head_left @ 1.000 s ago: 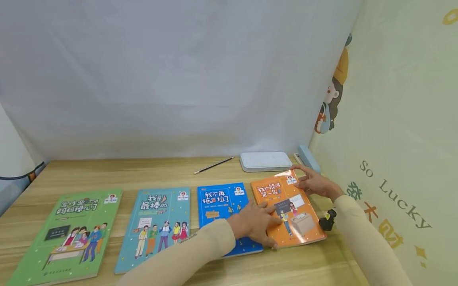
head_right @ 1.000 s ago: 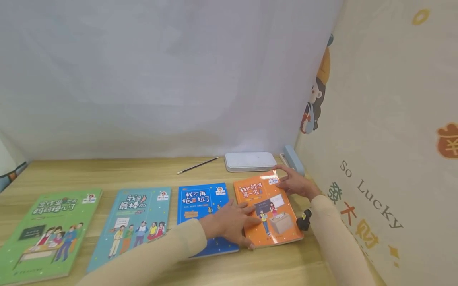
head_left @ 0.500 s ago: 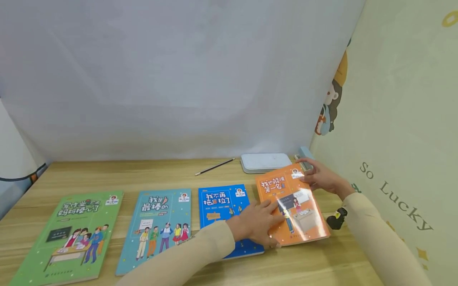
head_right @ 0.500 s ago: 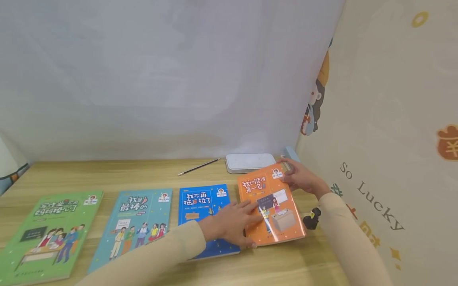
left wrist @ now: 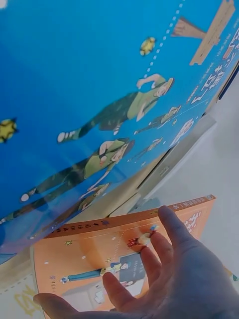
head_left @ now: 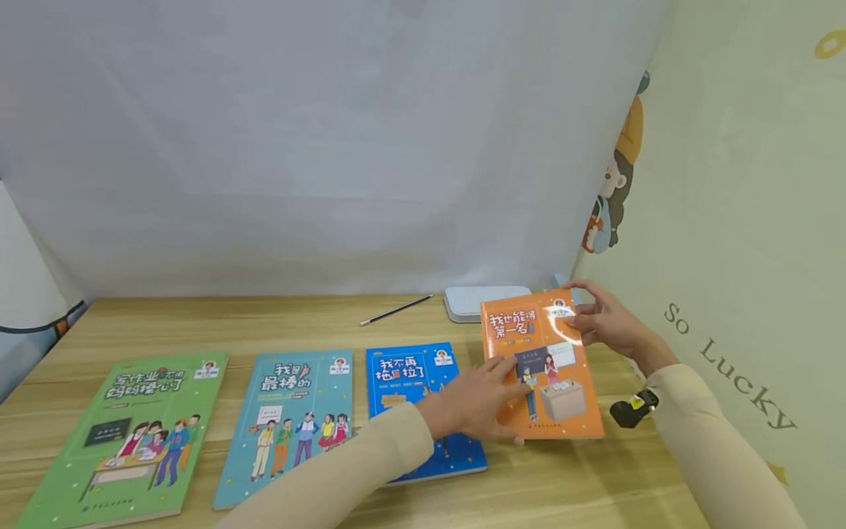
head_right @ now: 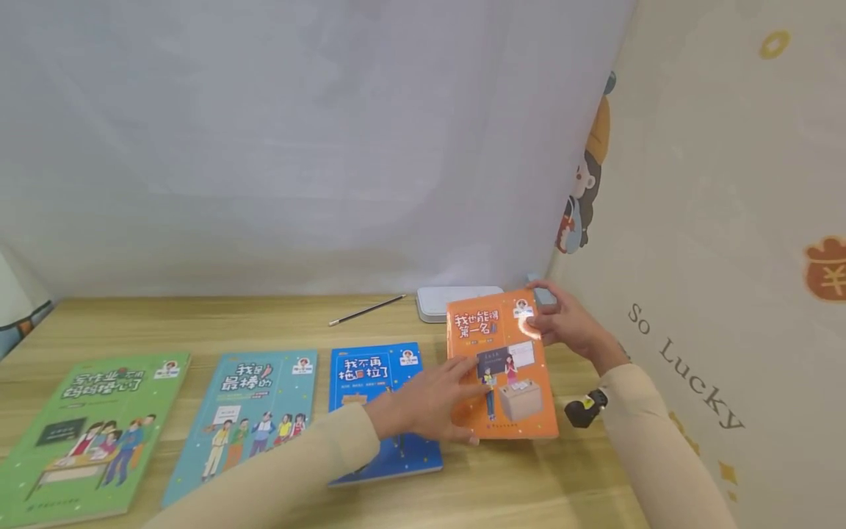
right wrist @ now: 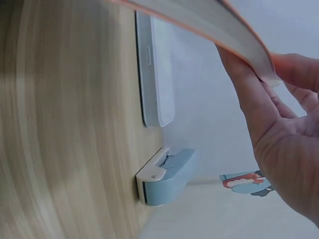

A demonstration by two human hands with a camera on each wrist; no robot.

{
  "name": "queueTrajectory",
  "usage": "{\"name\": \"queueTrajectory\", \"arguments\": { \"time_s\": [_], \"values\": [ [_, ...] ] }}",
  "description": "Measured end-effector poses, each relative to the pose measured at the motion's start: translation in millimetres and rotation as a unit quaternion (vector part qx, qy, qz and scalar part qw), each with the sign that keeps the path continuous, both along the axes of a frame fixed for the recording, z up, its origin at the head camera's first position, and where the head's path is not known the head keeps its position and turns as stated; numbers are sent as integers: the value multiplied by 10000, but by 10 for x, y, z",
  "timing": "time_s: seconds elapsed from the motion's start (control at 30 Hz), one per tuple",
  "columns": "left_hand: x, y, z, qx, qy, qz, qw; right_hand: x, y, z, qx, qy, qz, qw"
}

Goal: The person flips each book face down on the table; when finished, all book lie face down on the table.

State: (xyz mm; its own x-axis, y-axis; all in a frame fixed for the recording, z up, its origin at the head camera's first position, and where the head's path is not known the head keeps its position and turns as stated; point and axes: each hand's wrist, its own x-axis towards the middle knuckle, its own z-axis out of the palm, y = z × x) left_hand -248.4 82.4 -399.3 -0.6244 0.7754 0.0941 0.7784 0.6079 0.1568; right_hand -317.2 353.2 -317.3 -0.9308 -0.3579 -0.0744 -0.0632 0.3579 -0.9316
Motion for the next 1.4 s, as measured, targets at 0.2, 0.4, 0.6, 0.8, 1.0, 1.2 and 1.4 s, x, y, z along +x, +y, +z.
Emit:
{"name": "queueTrajectory", "arguments": {
  "time_s": [0.2,0.4,0.6,0.8,1.0,1.2,1.4],
  "values": [
    [-21,36,12,338,156,89,9993,13,2,72,-149,198,-160,9996],
    [-27,76,23,623,324,110,9975,26,-12,117,-436,219,-451,9978],
    [-13,121,52,895,577,130,9942,50,-44,141,-398,268,-730,9962],
    [1,183,68,1042,858,90,9908,65,-98,154,-359,291,-955,9944],
    [9,242,72,1275,947,85,9873,73,-178,169,-585,165,-1210,9908],
    [21,301,81,1346,1058,99,9852,80,-273,175,-778,-96,-1619,9837],
    [28,320,94,1517,1037,215,9827,100,-334,206,-685,-220,-1878,9796]
  ]
}}
